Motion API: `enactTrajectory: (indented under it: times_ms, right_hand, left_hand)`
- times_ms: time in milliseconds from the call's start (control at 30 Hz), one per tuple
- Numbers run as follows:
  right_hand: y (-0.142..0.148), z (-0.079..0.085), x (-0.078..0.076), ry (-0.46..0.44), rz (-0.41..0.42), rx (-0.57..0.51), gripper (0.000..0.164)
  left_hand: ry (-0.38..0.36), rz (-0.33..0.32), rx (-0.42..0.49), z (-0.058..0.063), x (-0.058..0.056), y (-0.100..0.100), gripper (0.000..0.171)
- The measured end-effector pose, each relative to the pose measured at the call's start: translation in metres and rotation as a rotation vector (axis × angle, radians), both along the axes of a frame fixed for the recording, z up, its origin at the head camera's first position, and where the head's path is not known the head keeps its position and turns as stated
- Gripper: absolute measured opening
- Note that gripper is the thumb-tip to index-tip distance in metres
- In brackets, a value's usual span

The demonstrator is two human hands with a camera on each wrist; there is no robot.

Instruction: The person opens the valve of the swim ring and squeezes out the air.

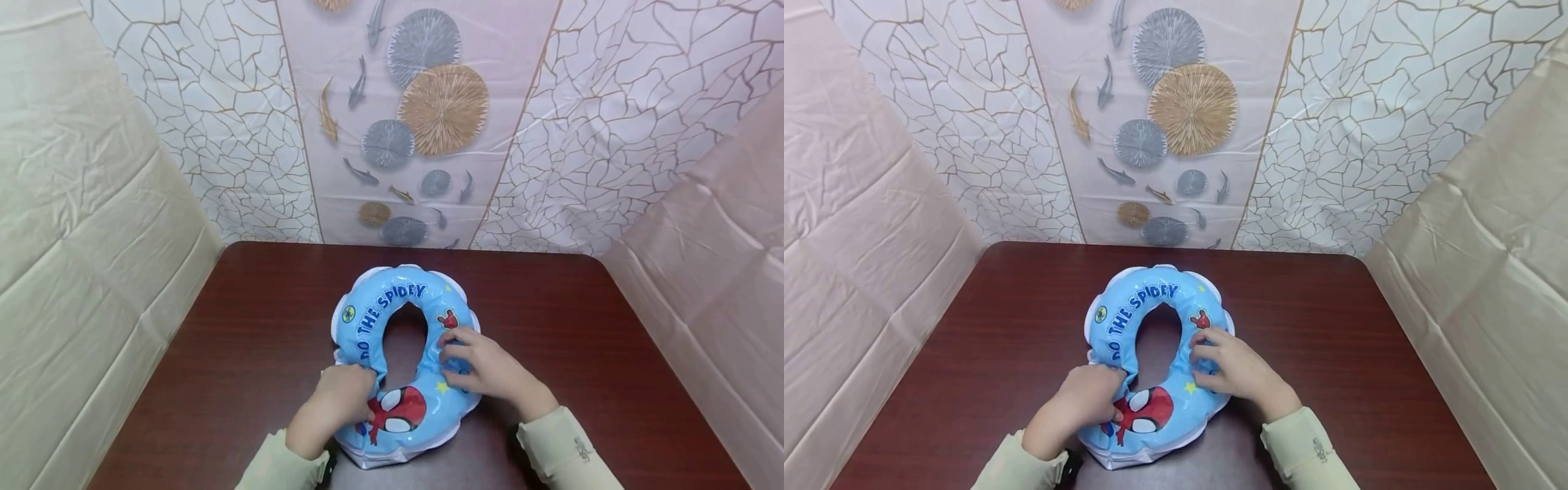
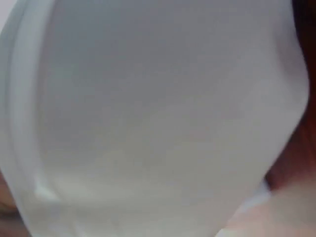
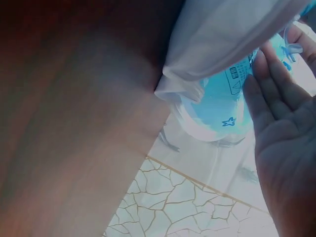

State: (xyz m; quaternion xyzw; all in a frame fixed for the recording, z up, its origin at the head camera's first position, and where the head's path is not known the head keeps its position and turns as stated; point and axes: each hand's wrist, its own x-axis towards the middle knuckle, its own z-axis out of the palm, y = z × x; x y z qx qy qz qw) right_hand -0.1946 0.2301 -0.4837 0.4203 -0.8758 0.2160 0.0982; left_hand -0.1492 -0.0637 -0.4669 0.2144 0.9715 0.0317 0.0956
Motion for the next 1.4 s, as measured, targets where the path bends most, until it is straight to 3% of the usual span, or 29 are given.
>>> enactTrajectory:
  times_ms: [133, 300, 400, 500, 600, 667, 767, 900, 1100, 1400]
  right_hand:
    - [0.002, 0.002, -0.003, -0.085, -0.021, -0.006, 0.021]
    - [0.003, 0.001, -0.005, -0.179, -0.045, 0.002, 0.022]
    - [0.004, -0.001, -0.007, -0.224, -0.052, -0.004, 0.021]
    - [0.004, -0.002, -0.009, -0.27, -0.061, -0.011, 0.021]
    - [0.003, -0.004, -0.009, -0.316, -0.074, -0.01, 0.021]
    - [0.003, -0.005, -0.01, -0.336, -0.08, -0.009, 0.02]
    - [0.002, -0.006, -0.01, -0.348, -0.086, -0.006, 0.019]
    - [0.003, -0.009, -0.011, -0.362, -0.082, -0.011, 0.017]
    - [0.002, -0.012, -0.012, -0.412, -0.087, -0.023, 0.018]
    - [0.003, -0.013, -0.015, -0.431, -0.08, -0.031, 0.016]
  left_hand:
    - [-0.026, -0.093, 0.074, 0.005, -0.001, -0.005, 0.032]
    - [0.043, -0.084, 0.128, 0.005, -0.002, -0.014, 0.045]
    - [0.092, -0.02, 0.171, 0.004, -0.002, -0.016, 0.076]
    - [0.051, 0.11, 0.276, 0.001, -0.001, -0.017, 0.116]
    - [0.0, 0.226, 0.369, 0.0, -0.001, -0.018, 0.133]
    - [0.002, 0.263, 0.399, 0.0, -0.001, -0.019, 0.134]
    - [0.095, 0.244, 0.359, 0.0, -0.004, -0.022, 0.125]
    - [0.205, 0.158, 0.274, -0.004, -0.014, -0.028, 0.126]
    - [0.079, 0.087, 0.316, -0.017, -0.027, -0.033, 0.152]
    - [-0.048, 0.037, 0.303, -0.018, -0.04, -0.035, 0.145]
